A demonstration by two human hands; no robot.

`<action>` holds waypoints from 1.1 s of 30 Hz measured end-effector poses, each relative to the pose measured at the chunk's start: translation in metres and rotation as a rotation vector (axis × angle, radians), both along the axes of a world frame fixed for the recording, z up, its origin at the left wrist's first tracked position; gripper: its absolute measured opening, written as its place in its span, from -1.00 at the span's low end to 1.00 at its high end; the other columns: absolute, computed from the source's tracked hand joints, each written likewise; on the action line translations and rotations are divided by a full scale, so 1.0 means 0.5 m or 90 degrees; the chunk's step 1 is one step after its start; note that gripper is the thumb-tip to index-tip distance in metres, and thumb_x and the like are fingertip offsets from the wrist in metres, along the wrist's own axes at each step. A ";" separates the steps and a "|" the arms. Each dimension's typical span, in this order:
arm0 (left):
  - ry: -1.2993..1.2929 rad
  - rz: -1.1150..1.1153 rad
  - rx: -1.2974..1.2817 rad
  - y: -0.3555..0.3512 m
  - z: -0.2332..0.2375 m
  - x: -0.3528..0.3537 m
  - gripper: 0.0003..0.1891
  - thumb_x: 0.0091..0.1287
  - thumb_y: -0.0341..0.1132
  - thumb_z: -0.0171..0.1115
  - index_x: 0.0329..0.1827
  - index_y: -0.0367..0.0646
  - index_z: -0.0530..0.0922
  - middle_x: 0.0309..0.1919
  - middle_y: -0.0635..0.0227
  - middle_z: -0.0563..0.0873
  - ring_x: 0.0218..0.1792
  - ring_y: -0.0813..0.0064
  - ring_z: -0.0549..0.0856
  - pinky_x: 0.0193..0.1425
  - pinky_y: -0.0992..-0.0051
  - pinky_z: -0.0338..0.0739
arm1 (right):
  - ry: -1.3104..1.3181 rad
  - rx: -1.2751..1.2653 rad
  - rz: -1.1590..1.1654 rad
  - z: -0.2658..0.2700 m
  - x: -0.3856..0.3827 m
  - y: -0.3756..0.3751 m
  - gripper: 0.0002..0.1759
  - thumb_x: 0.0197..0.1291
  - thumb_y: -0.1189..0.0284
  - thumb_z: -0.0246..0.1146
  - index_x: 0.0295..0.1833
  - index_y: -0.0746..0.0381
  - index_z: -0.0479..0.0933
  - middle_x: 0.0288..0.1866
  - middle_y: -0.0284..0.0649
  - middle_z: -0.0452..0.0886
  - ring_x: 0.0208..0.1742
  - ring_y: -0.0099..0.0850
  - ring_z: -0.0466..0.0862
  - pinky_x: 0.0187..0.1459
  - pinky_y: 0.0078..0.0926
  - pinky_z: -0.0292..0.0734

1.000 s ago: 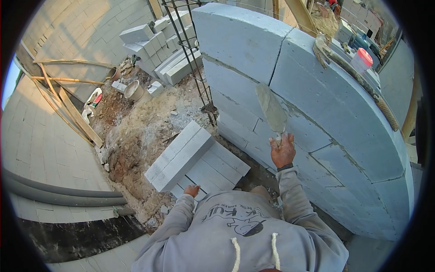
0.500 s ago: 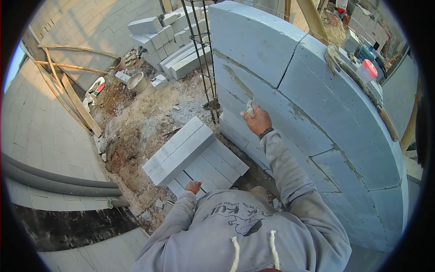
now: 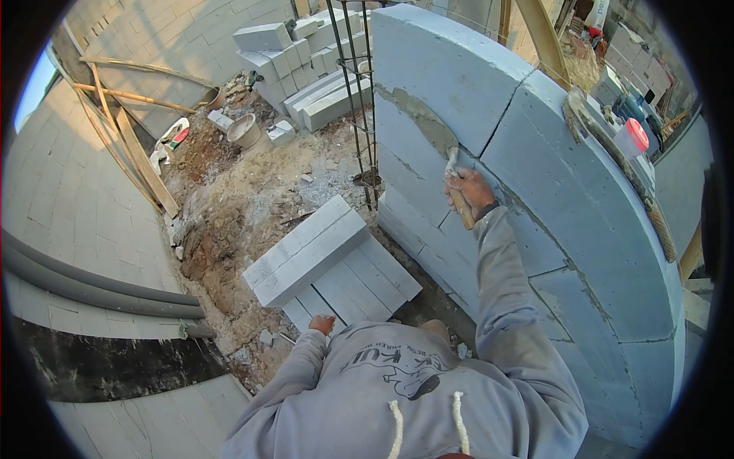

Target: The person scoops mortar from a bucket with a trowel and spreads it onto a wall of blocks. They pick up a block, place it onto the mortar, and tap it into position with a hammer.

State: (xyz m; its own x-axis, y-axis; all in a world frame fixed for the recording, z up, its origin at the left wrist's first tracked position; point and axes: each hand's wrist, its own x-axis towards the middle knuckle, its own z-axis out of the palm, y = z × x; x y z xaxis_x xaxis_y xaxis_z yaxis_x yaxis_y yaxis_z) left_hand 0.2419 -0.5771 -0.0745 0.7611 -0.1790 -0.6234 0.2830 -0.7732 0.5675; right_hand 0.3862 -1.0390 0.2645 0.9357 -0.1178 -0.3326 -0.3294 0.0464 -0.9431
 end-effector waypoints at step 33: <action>-0.141 -0.333 0.213 0.079 0.000 -0.029 -0.56 0.33 -0.02 -0.10 -0.32 -0.18 0.63 -0.30 0.17 0.70 -0.20 0.17 0.65 -0.11 0.25 0.49 | -0.137 -0.549 -0.217 -0.069 0.088 0.208 -0.46 0.09 0.17 0.21 0.08 0.33 0.39 -0.01 0.06 0.54 0.03 -0.03 0.53 0.03 -0.18 0.44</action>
State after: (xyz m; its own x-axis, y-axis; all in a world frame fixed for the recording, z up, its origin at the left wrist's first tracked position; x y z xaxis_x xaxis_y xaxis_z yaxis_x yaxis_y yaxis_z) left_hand 0.2273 -0.5378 -0.0744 0.7432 -0.3834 -0.5483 -0.2735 -0.9220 0.2740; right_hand 0.4300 -0.9351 0.2299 0.8364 -0.5206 0.1716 -0.2422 -0.6318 -0.7363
